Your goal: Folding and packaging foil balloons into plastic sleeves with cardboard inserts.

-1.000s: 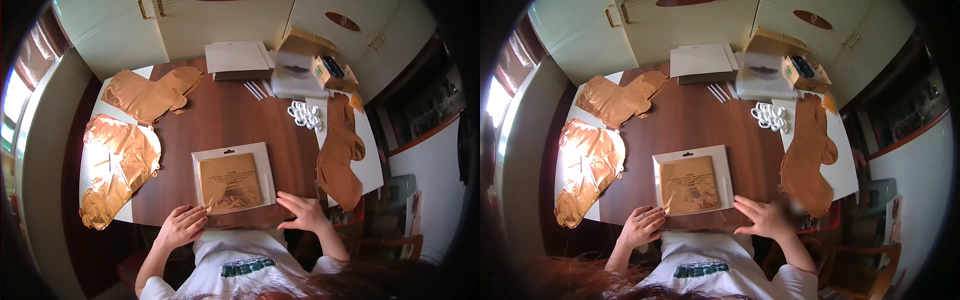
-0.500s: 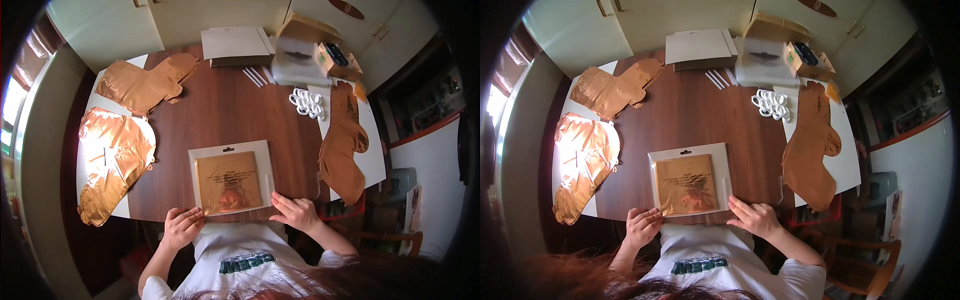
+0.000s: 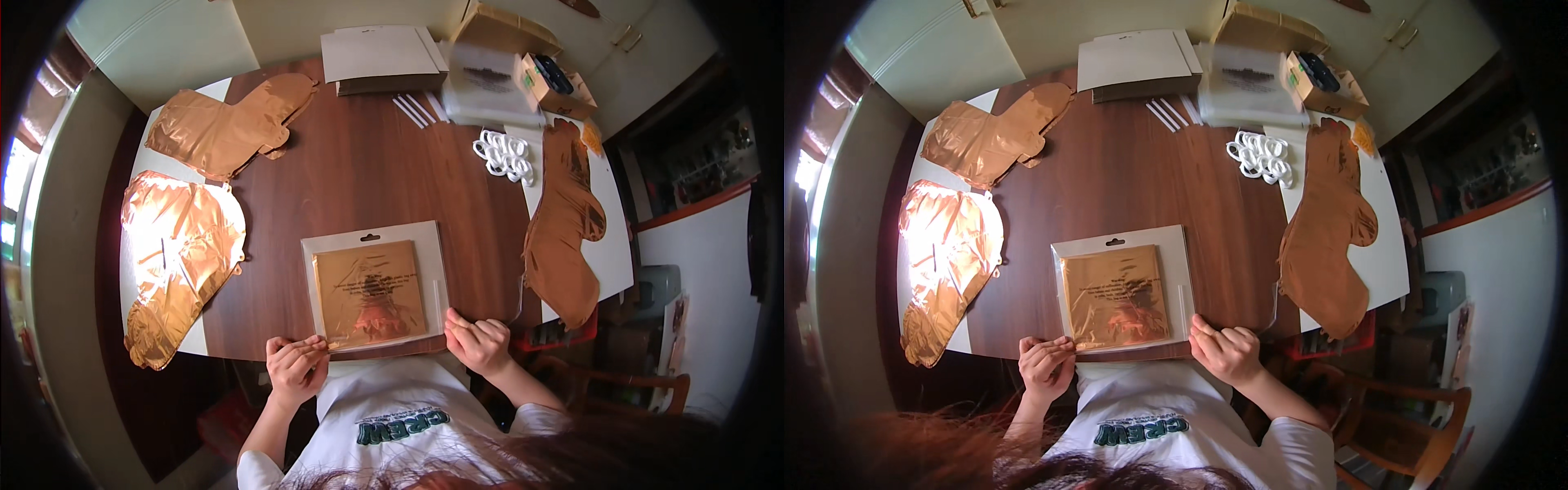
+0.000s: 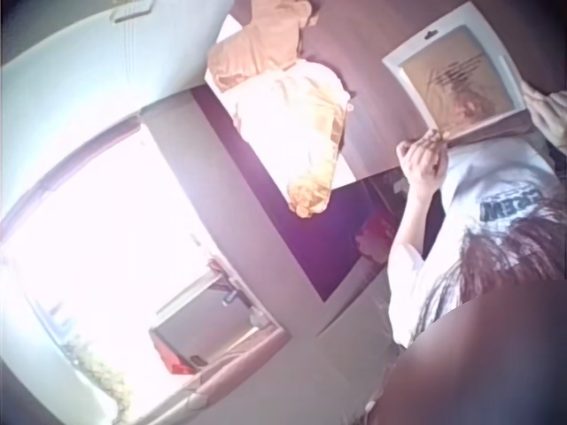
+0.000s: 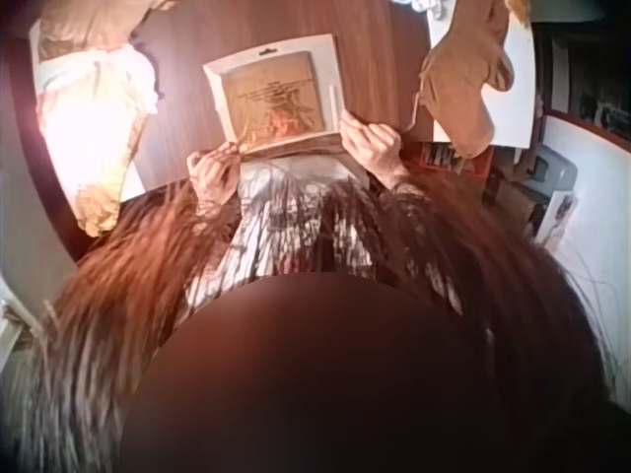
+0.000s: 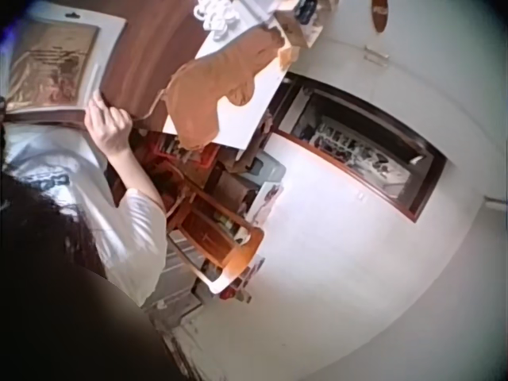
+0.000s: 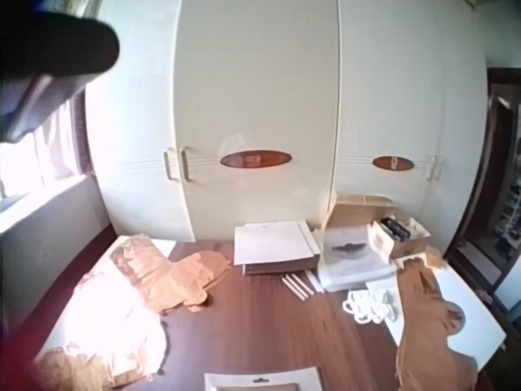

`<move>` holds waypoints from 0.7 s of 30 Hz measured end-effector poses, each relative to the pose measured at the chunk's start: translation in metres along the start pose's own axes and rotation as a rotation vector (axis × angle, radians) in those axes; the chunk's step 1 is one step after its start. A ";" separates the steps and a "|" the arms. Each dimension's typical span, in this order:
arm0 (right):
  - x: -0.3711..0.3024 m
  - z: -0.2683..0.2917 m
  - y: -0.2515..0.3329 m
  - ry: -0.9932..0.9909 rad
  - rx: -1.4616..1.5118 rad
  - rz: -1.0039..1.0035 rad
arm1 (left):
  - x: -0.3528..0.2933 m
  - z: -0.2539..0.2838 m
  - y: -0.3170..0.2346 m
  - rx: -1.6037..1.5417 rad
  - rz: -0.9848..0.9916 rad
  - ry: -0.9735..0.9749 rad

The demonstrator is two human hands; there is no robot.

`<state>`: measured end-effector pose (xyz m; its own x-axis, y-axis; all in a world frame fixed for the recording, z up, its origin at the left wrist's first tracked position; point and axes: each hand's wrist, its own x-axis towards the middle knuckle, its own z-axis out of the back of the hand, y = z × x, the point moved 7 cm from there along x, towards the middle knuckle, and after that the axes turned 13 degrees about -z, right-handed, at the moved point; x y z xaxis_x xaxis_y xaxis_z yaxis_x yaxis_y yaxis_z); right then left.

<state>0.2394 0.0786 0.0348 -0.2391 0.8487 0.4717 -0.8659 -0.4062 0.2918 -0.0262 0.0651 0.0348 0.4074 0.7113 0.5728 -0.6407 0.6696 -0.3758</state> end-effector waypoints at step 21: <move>-0.001 -0.006 0.003 -0.034 -0.060 -0.055 | 0.000 -0.013 0.001 0.130 0.216 -0.066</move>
<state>0.2347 0.0785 0.0305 -0.1768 0.8566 0.4847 -0.9023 -0.3378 0.2679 -0.0180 0.0687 0.0246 0.2114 0.8163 0.5376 -0.7882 0.4676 -0.4001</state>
